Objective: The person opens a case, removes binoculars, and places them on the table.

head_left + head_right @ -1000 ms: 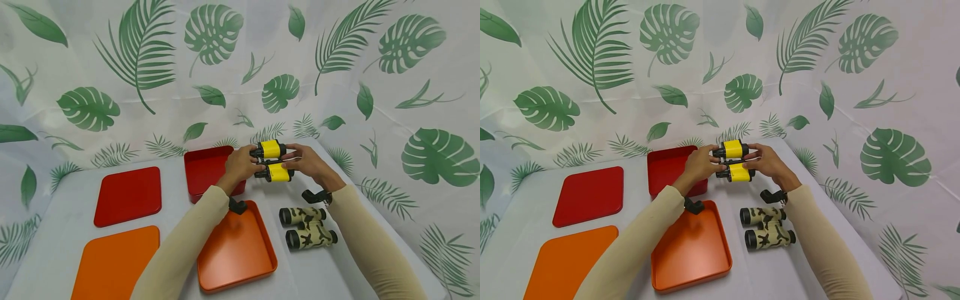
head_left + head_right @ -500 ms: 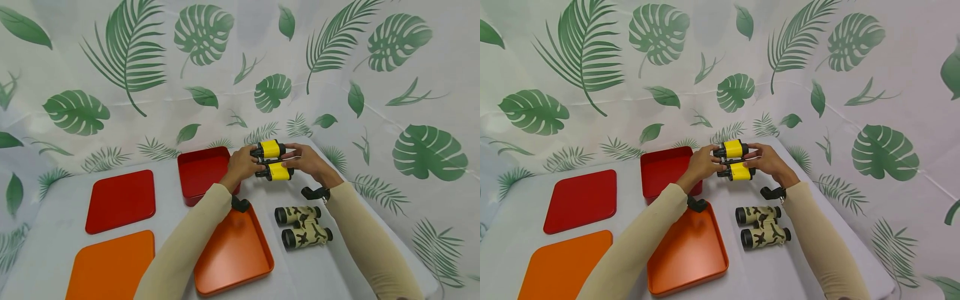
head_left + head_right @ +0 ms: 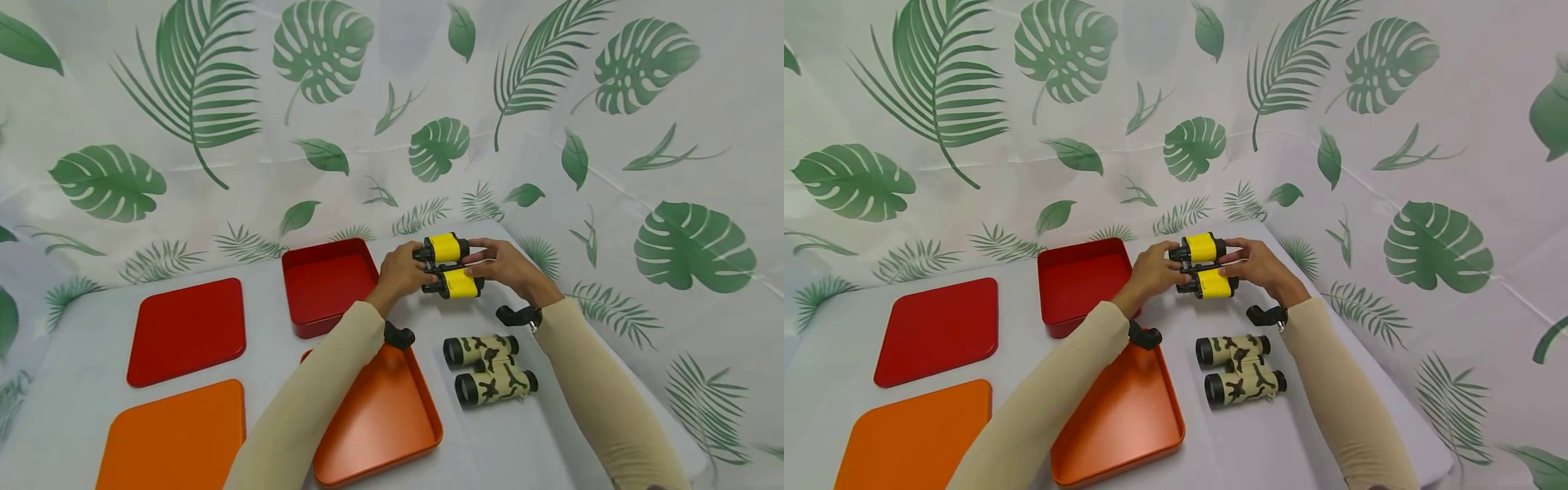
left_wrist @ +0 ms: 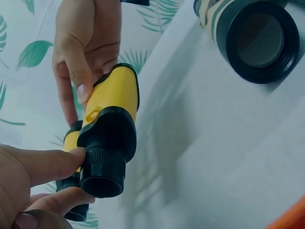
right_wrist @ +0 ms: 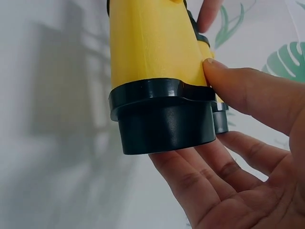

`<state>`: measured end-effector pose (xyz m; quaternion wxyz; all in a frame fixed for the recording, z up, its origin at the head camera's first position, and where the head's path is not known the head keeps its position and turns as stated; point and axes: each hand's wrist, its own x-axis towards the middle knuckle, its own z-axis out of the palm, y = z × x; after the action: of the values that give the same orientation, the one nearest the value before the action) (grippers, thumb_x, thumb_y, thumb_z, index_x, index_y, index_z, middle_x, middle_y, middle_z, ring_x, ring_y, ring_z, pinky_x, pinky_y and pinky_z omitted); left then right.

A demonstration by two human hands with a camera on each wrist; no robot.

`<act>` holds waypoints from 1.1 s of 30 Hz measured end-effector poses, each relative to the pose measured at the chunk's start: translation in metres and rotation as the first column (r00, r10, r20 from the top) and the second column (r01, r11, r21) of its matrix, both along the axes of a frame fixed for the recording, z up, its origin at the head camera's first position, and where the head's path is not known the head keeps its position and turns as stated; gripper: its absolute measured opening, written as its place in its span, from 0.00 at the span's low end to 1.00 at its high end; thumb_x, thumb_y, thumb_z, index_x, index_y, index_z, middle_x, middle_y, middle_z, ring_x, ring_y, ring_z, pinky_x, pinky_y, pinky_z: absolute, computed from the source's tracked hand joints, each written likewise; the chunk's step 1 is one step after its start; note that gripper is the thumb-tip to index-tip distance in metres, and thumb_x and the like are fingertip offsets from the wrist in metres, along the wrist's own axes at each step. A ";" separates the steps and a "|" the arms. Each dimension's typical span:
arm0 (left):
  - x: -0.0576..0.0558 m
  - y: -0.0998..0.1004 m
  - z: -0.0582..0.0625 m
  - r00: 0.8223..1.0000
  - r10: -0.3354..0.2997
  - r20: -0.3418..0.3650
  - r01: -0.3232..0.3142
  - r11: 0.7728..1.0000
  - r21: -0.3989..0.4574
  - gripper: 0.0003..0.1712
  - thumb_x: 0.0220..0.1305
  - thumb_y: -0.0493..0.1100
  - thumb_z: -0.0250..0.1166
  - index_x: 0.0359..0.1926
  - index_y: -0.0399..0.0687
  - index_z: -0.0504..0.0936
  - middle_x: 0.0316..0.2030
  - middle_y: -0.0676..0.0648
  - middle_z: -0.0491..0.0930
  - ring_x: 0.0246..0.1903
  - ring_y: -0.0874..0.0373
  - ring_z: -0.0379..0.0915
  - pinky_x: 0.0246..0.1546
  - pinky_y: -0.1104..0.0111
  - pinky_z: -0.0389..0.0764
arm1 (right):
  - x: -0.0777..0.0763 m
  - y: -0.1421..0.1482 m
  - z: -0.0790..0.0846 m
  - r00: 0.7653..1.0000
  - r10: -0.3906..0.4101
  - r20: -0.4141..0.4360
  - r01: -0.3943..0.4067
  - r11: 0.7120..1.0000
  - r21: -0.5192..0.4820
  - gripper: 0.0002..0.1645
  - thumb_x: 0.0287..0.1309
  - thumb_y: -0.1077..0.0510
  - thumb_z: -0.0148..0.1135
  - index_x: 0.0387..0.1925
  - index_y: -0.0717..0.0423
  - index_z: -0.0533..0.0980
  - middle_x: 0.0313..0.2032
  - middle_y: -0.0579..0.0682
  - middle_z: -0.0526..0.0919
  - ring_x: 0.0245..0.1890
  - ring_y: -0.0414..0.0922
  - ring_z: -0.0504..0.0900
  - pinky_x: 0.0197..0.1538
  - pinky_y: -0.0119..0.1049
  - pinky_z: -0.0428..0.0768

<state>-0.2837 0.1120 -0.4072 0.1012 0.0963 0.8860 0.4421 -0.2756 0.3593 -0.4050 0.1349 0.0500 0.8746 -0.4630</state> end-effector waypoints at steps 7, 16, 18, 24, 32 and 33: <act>0.000 0.009 -0.009 1.000 0.020 0.020 -0.020 1.000 -0.006 0.46 0.61 0.47 0.81 0.77 0.54 0.70 0.54 0.49 0.89 0.55 0.54 0.80 0.63 0.60 0.82 | 0.001 0.006 -0.008 1.000 0.013 -0.002 -0.013 1.000 0.003 0.53 0.67 0.55 0.73 0.84 0.48 0.55 0.69 0.61 0.77 0.69 0.61 0.77 0.75 0.59 0.74; 0.003 0.015 -0.019 0.999 0.011 0.049 -0.008 0.999 -0.047 0.45 0.62 0.47 0.80 0.77 0.52 0.70 0.55 0.47 0.88 0.60 0.51 0.77 0.67 0.58 0.79 | 0.001 0.010 -0.022 1.000 0.010 0.029 -0.009 1.000 -0.012 0.52 0.67 0.57 0.73 0.84 0.49 0.56 0.69 0.62 0.77 0.68 0.61 0.79 0.74 0.60 0.74; 0.002 0.015 -0.021 0.998 0.010 0.058 -0.007 0.999 -0.045 0.45 0.62 0.47 0.80 0.77 0.52 0.70 0.55 0.47 0.88 0.60 0.51 0.78 0.66 0.58 0.80 | 0.000 0.011 -0.026 0.999 0.010 0.036 -0.010 1.000 -0.016 0.52 0.66 0.57 0.73 0.84 0.49 0.56 0.69 0.62 0.77 0.68 0.61 0.79 0.74 0.60 0.75; 0.000 0.015 -0.024 0.997 -0.019 0.076 0.023 0.999 -0.046 0.45 0.64 0.48 0.79 0.77 0.52 0.69 0.58 0.47 0.88 0.59 0.52 0.81 0.65 0.58 0.81 | -0.001 0.012 -0.031 0.999 0.003 0.041 -0.002 1.000 -0.008 0.52 0.67 0.56 0.73 0.84 0.47 0.56 0.69 0.61 0.77 0.68 0.61 0.79 0.74 0.60 0.74; 0.000 0.013 -0.025 0.994 -0.049 0.098 0.054 0.997 -0.048 0.45 0.67 0.51 0.75 0.79 0.51 0.66 0.60 0.46 0.86 0.60 0.51 0.81 0.66 0.58 0.80 | -0.001 0.010 -0.033 0.999 0.009 0.045 -0.009 1.000 0.002 0.51 0.69 0.55 0.71 0.85 0.48 0.54 0.71 0.62 0.75 0.70 0.62 0.76 0.76 0.61 0.72; 0.001 0.013 -0.024 0.994 -0.053 0.100 0.058 0.997 -0.046 0.45 0.68 0.51 0.75 0.79 0.51 0.65 0.61 0.45 0.85 0.60 0.51 0.81 0.66 0.57 0.80 | -0.001 0.010 -0.033 0.999 0.007 0.048 -0.007 1.000 0.003 0.51 0.69 0.55 0.71 0.85 0.48 0.54 0.72 0.62 0.75 0.71 0.62 0.76 0.76 0.61 0.71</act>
<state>-0.2829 0.1254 -0.4307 0.1597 0.0964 0.8875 0.4214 -0.2763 0.3696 -0.4378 0.1574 0.0580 0.8721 -0.4597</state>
